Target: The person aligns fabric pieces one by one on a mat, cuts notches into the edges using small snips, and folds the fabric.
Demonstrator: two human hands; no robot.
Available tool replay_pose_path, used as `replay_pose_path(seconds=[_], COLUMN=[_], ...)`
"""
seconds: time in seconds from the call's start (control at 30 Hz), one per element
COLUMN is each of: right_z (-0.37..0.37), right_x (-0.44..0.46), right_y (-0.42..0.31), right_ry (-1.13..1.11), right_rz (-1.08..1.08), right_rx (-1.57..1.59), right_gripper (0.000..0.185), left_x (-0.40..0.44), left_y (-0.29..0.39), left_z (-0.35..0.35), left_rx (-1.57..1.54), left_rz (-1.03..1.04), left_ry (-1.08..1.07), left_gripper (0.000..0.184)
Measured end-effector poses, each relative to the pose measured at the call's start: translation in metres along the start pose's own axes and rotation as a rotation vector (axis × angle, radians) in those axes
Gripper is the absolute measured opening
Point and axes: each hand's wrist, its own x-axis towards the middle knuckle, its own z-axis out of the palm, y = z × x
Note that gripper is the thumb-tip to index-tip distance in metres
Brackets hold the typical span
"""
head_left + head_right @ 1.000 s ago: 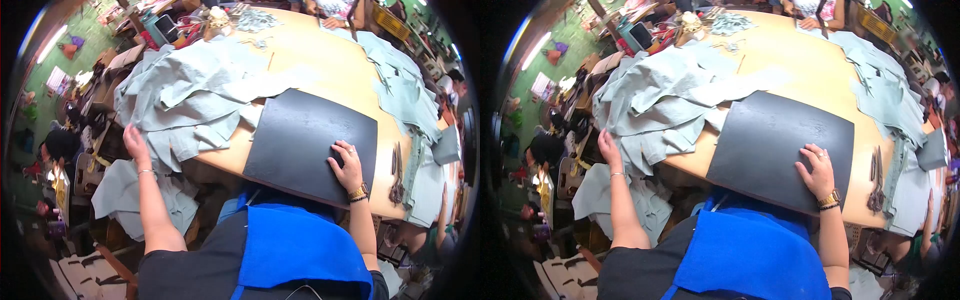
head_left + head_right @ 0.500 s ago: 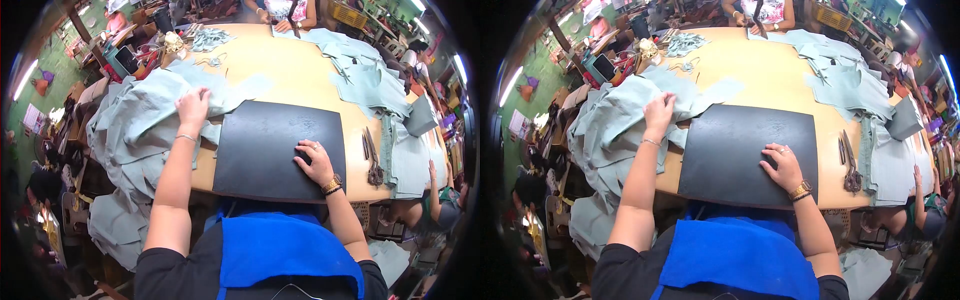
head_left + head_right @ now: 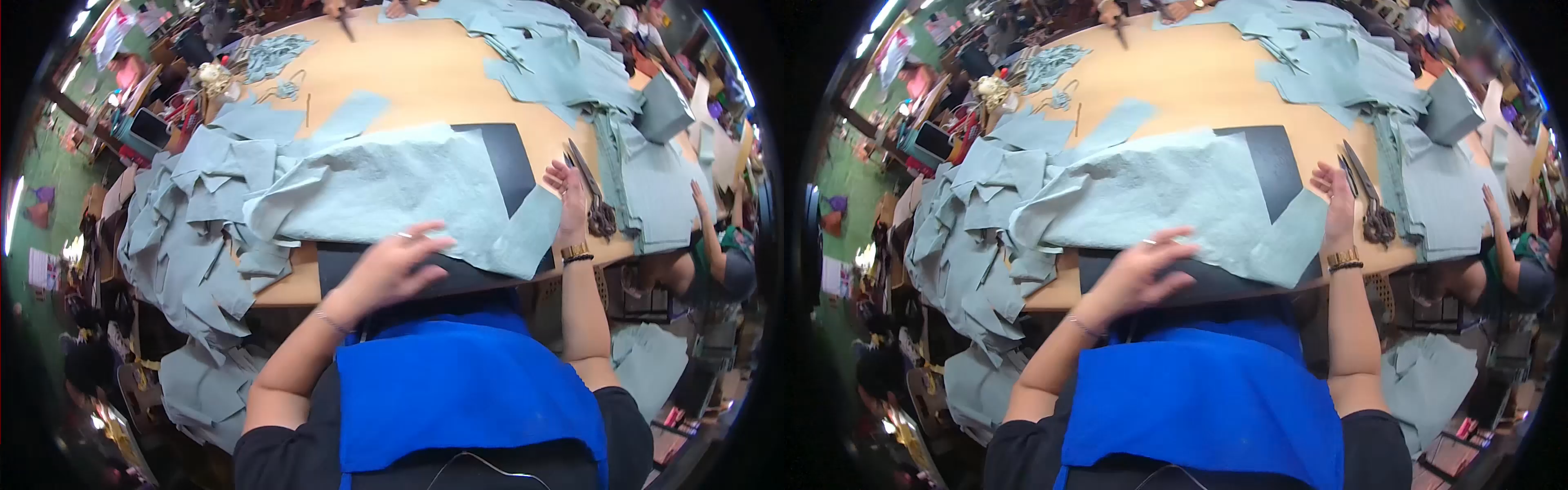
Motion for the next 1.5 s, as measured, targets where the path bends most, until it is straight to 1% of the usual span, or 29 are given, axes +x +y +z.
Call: replay_pose_path(seconds=[0.03,0.07,0.1,0.17,0.23,0.3,0.33,0.4,0.47,0.53,0.57,0.6,0.7,0.77,0.8,0.83,0.9,0.97,1.0,1.03,1.1,1.17,1.2,1.23,1.3,1.33,1.37,1.43,1.5], right_z=[0.001,-0.001,0.006,0.038,0.068,0.098,0.105,0.115,0.121,0.121,0.119,0.117,0.096,0.064,0.033,0.000,-0.046,-0.058,-0.062,-0.066,-0.072,-0.074,-0.072,-0.070,-0.061,-0.056,-0.058,-0.063,-0.070], right_x=[-0.003,0.002,-0.003,-0.018,-0.028,-0.041,-0.042,-0.036,-0.015,0.010,0.024,0.039,0.073,0.080,0.082,0.084,0.086,0.065,0.057,0.056,0.057,0.060,0.061,0.061,0.061,0.059,0.055,0.050,0.048], right_y=[-0.011,-0.014,-0.028,-0.059,-0.047,-0.030,-0.019,0.000,0.001,-0.002,-0.002,-0.002,-0.025,-0.045,-0.038,-0.025,0.006,-0.001,-0.005,-0.005,-0.004,-0.002,-0.001,0.000,-0.009,-0.014,-0.012,-0.008,-0.007], right_ry=[0.054,-0.040,-0.118,-0.293,-0.491,-0.684,-0.696,-0.704,-0.716,-0.713,-0.633,-0.560,-0.367,-0.170,-0.127,-0.082,-0.037,-0.042,-0.049,-0.053,-0.060,-0.088,-0.092,-0.095,-0.144,-0.169,-0.178,-0.193,-0.194], right_rz=[-0.039,-0.257,-0.369,-0.580,-0.514,-0.494,-0.499,-0.508,-0.483,-0.437,-0.442,-0.452,-0.439,-0.207,-0.225,-0.239,-0.096,-0.222,-0.287,-0.253,-0.193,-0.174,-0.168,-0.164,-0.024,0.048,-0.019,-0.159,-0.202], right_rx=[-0.187,-0.438,-0.649,-1.064,-1.076,-1.203,-1.220,-1.257,-1.306,-1.310,-1.354,-1.394,-1.471,-1.404,-1.452,-1.500,-1.682,-1.651,-1.634,-1.636,-1.633,-1.662,-1.676,-1.689,-1.641,-1.617,-1.619,-1.622,-1.619], right_gripper=[0.050,0.040,0.038,0.036,0.038,0.049,0.053,0.059,0.063,0.065,0.063,0.061,0.054,0.046,0.041,0.037,0.028,0.022,0.020,0.019,0.018,0.018,0.017,0.017,0.018,0.019,0.020,0.023,0.029], left_x=[-0.009,-0.016,-0.022,-0.034,-0.037,-0.043,-0.049,-0.078,-0.119,-0.107,-0.102,-0.078,-0.045,-0.038,-0.035,-0.037,-0.036,-0.032,-0.032,-0.032,-0.031,-0.023,-0.017,-0.019,-0.022,-0.024,-0.024,-0.020,-0.026], left_y=[-0.004,-0.013,-0.023,-0.045,-0.036,-0.046,-0.053,-0.077,-0.114,-0.128,-0.131,-0.106,-0.099,-0.102,-0.106,-0.106,-0.093,-0.080,-0.079,-0.069,-0.070,-0.067,-0.053,-0.056,-0.069,-0.071,-0.076,-0.073,-0.086], left_z=[-0.014,-0.027,-0.040,-0.062,-0.079,-0.084,-0.086,-0.099,-0.135,-0.141,-0.139,-0.141,-0.144,-0.133,-0.121,-0.107,-0.080,-0.057,-0.054,-0.052,-0.050,-0.054,-0.060,-0.057,-0.047,-0.037,-0.031,-0.024,-0.022], left_rx=[0.030,0.120,0.210,0.489,0.829,1.105,1.239,1.071,0.510,0.139,-0.053,-0.181,-1.000,-1.138,-1.165,-1.153,-1.055,-0.723,-0.505,-0.306,-0.438,-1.097,-1.330,-1.189,-0.905,-0.809,-0.837,-0.980,-0.934], left_rz=[-0.070,-0.109,-0.147,-0.198,-0.279,-0.504,-0.613,-0.828,-1.026,-0.744,-0.612,-0.763,-0.633,-0.646,-0.676,-0.732,-0.772,-0.737,-0.740,-0.691,-0.706,-0.611,-0.623,-0.684,-0.793,-0.759,-0.709,-0.710,-0.693], left_ry=[0.075,0.173,0.271,0.322,0.398,0.659,0.795,0.822,0.475,0.643,0.715,0.866,0.862,0.654,0.610,0.616,0.586,0.577,0.501,0.372,0.413,0.691,0.653,0.573,0.410,0.352,0.318,0.447,0.525], left_gripper=[0.041,0.038,0.036,0.039,0.045,0.053,0.057,0.079,0.070,0.061,0.056,0.042,0.036,0.034,0.037,0.040,0.043,0.044,0.044,0.040,0.044,0.050,0.053,0.051,0.048,0.048,0.049,0.045,0.043])
